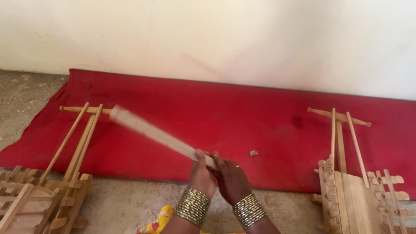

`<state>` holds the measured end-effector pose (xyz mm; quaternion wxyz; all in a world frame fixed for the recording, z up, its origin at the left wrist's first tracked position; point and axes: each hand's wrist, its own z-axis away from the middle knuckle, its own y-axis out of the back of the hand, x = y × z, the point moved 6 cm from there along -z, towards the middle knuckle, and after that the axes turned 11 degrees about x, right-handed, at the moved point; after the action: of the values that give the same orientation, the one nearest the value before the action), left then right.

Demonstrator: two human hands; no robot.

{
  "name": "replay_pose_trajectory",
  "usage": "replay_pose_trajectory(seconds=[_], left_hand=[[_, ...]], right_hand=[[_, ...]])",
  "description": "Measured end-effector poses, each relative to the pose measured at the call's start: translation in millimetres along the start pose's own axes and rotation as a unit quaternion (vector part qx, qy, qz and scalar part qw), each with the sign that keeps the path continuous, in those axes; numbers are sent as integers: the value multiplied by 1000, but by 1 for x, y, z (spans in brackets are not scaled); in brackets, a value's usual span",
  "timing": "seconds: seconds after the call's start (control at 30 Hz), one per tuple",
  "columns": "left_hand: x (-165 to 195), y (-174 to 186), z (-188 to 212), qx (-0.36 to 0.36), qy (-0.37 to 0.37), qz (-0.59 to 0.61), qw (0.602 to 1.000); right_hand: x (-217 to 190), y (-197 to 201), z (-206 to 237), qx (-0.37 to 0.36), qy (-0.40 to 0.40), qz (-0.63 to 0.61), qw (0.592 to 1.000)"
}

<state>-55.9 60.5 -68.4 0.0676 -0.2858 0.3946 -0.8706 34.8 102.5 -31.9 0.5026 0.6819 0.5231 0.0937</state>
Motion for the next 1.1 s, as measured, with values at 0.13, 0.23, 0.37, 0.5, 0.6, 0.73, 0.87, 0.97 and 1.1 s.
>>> replay_pose_trajectory(seconds=[0.13,0.23,0.37,0.5,0.6,0.73,0.87,0.97,1.1], left_hand=[[18,0,-5,10,-60,-18,998],[22,-1,-7,43,-72,-53,995],[16,-4,3,74,-66,-224,970],[-11,-16,23,4,-19,-327,945],[-26,-20,32,-33,-19,-437,898],[-18,-12,19,-18,7,-353,935],[-30,1,4,-20,55,-337,940],[-62,-12,13,-158,30,-286,945],[-93,-12,29,-191,3,-434,880]], right_hand=[[-3,18,0,-18,-10,-160,987],[5,26,-1,-84,-35,-257,962],[33,36,-3,-123,-141,-238,953],[46,52,-9,70,-210,-335,916],[27,38,-2,20,-175,-322,930],[-6,15,16,-105,-29,-191,976],[6,15,16,-90,14,-168,982],[41,25,7,-40,-17,-153,987],[83,40,10,4,-134,-226,965]])
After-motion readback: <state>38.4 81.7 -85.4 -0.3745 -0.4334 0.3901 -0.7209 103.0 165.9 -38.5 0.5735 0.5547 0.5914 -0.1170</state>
